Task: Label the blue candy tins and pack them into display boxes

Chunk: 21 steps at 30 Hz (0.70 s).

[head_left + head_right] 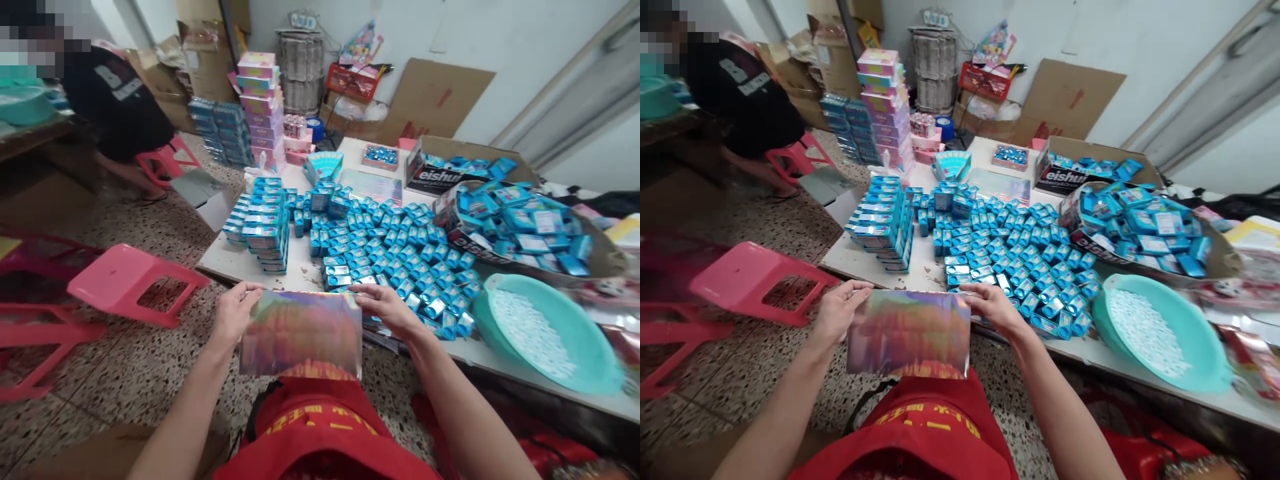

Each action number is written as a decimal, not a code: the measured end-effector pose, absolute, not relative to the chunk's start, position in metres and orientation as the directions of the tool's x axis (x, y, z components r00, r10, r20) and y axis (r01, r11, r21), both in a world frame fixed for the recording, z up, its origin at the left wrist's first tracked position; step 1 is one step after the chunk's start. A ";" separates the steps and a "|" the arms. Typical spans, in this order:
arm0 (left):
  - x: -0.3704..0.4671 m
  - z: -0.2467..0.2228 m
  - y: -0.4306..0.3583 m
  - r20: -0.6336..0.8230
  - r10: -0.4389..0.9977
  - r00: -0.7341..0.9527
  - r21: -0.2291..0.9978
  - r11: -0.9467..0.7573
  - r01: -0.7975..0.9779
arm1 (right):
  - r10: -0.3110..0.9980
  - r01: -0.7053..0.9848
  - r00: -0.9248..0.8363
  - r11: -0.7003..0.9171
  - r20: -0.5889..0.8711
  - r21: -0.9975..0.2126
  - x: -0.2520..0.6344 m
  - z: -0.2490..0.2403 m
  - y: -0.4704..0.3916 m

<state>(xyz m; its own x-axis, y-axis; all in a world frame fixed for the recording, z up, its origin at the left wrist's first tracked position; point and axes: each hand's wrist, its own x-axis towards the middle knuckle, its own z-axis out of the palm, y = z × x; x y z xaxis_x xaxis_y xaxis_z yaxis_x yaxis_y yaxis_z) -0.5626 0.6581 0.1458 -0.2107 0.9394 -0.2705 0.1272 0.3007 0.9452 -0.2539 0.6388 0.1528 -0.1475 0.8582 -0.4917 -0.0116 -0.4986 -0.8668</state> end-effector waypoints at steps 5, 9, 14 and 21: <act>-0.532 0.133 0.688 -0.195 0.970 -0.143 0.913 0.233 0.336 | 0.873 -0.059 -0.072 -0.486 -0.482 -0.872 -0.227 0.143 0.654; -0.492 0.135 0.709 0.060 0.994 -0.089 0.736 0.017 0.676 | 0.871 -0.060 0.017 -0.490 -0.491 -0.870 -0.195 0.132 0.678; -0.405 0.139 0.745 0.307 0.893 0.330 0.453 -0.442 0.774 | 0.891 -0.037 0.009 -0.453 -0.454 -0.891 -0.168 0.119 0.713; -0.330 0.107 0.826 -0.323 0.720 0.614 0.594 -0.351 0.724 | 0.926 0.022 0.031 -0.377 -0.376 -0.926 -0.154 0.081 0.759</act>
<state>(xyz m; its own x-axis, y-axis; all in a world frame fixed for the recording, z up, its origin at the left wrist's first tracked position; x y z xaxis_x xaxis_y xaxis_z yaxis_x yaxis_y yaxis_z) -0.3297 0.8260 0.1068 0.6143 0.7198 -0.3233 0.7237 -0.3507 0.5944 -0.1536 0.7592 0.0805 0.0314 0.9261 -0.3760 0.0216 -0.3767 -0.9261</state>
